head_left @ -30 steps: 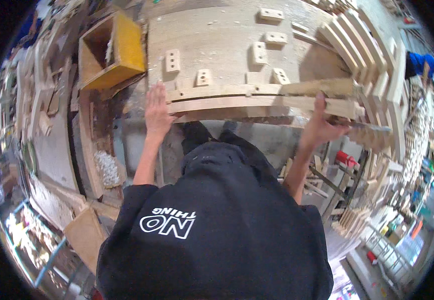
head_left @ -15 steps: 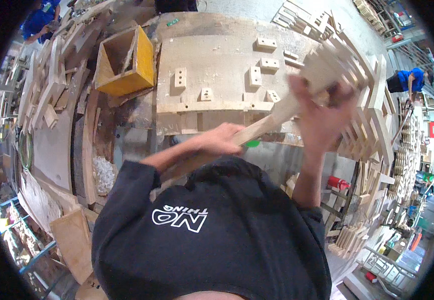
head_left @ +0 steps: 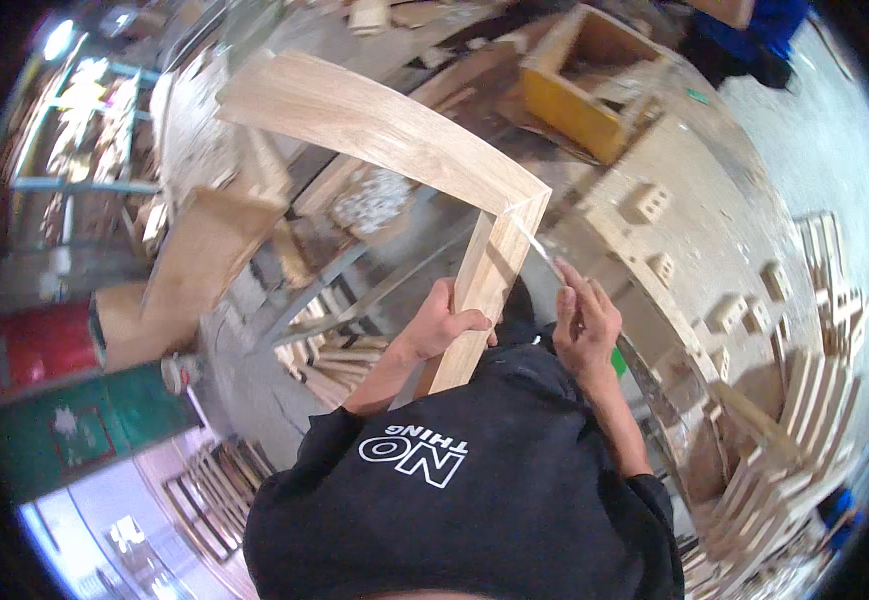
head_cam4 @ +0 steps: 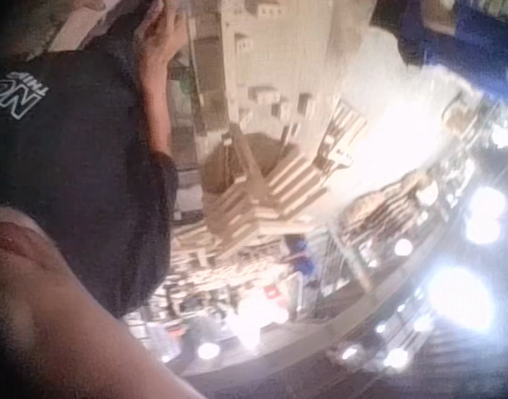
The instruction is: The person repeatedly picks up small wooden pieces from a workbench, scrapes their edges with a metal tool, and places them back down. The person handles the pieces one at a time in a repetitive cycle.
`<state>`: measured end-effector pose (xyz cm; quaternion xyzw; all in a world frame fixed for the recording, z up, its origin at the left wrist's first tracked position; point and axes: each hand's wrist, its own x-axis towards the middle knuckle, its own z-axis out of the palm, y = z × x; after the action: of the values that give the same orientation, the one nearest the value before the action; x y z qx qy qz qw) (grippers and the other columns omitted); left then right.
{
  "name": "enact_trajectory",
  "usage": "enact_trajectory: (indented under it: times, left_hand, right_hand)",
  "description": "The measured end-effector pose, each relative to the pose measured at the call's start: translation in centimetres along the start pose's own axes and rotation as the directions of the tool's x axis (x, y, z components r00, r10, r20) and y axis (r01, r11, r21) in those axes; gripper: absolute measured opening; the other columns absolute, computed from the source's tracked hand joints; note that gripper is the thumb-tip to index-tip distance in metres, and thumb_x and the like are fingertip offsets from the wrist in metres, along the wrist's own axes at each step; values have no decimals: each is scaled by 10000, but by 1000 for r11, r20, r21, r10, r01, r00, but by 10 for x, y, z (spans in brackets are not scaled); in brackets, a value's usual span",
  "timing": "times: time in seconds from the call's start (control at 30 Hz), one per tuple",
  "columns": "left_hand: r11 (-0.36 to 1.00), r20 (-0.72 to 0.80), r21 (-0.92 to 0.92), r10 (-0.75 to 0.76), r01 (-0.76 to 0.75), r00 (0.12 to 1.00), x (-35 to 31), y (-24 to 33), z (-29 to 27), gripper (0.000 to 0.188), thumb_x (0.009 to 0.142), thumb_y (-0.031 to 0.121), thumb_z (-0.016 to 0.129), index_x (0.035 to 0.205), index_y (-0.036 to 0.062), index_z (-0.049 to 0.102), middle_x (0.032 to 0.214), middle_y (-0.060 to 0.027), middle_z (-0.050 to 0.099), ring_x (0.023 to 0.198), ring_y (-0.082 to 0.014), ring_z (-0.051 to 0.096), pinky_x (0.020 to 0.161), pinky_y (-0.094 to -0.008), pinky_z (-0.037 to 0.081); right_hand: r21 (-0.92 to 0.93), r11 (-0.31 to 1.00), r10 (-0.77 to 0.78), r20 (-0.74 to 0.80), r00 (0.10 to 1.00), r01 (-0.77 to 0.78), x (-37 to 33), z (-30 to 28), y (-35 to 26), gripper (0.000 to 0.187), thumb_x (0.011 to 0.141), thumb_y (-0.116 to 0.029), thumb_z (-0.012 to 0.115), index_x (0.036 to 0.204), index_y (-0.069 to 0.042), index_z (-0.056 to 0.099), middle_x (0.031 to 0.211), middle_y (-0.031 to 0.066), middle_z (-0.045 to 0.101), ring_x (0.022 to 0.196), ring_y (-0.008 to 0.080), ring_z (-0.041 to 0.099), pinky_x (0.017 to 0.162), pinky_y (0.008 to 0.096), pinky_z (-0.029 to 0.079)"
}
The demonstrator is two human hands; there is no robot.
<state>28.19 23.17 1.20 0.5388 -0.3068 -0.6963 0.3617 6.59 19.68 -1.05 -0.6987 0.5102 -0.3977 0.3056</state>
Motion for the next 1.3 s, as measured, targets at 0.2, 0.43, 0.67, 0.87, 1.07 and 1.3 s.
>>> enact_trajectory:
  times: [0.2, 0.43, 0.67, 0.87, 1.07, 1.3]
  left_hand:
    - [986, -185, -126, 89, -114, 979, -31, 4, -30, 408, 716, 25, 645, 1093, -95, 549, 889, -169, 650, 696, -247, 674, 622, -357, 576]
    - [957, -268, -241, 96, -163, 959, -32, 12, -59, 327, 743, -9, 633, 1056, -86, 576, 888, -147, 655, 675, -225, 673, 620, -327, 563]
    - [957, -343, -246, 66, -157, 937, -20, 23, -84, 329, 751, -4, 627, 1066, -86, 576, 894, -138, 655, 687, -214, 672, 621, -322, 561]
    - [988, -477, -147, -40, -35, 878, -25, 35, -103, 389, 747, 60, 620, 1101, -85, 549, 906, -147, 656, 692, -222, 673, 638, -328, 555]
    - [979, -626, -205, -140, 12, 767, -38, 38, -108, 296, 747, 32, 617, 1019, -80, 579, 879, -131, 657, 716, -215, 675, 644, -324, 542]
    - [980, -716, -175, -196, 100, 670, -54, 30, -115, 294, 722, 33, 626, 988, -88, 591, 829, -149, 671, 735, -235, 682, 674, -336, 543]
  right_hand:
    - [162, 974, -170, 71, 983, 157, 23, 77, -29, 366, 862, -72, 665, 1224, -125, 649, 596, 60, 412, 483, 158, 403, 447, 308, 367]
    - [266, 940, -253, 120, 960, 214, 48, 118, -33, 354, 853, -33, 667, 1206, -52, 647, 606, 50, 422, 492, 140, 397, 442, 283, 364]
    - [268, 954, -199, 245, 949, 130, 87, 148, -34, 311, 857, -22, 662, 1168, -30, 656, 628, 66, 483, 507, 137, 457, 451, 281, 389]
    - [361, 932, -168, 378, 910, 22, 114, 185, -35, 244, 866, -27, 657, 1109, -1, 665, 619, 83, 485, 491, 159, 445, 451, 287, 377]
    - [481, 876, -220, 454, 863, -30, 118, 221, -35, 218, 872, -29, 652, 1080, 34, 657, 596, 93, 480, 481, 156, 427, 452, 285, 362]
    - [451, 888, -170, 512, 842, -95, 123, 263, -20, 194, 933, -114, 584, 1027, 37, 663, 638, 119, 527, 524, 178, 471, 525, 304, 410]
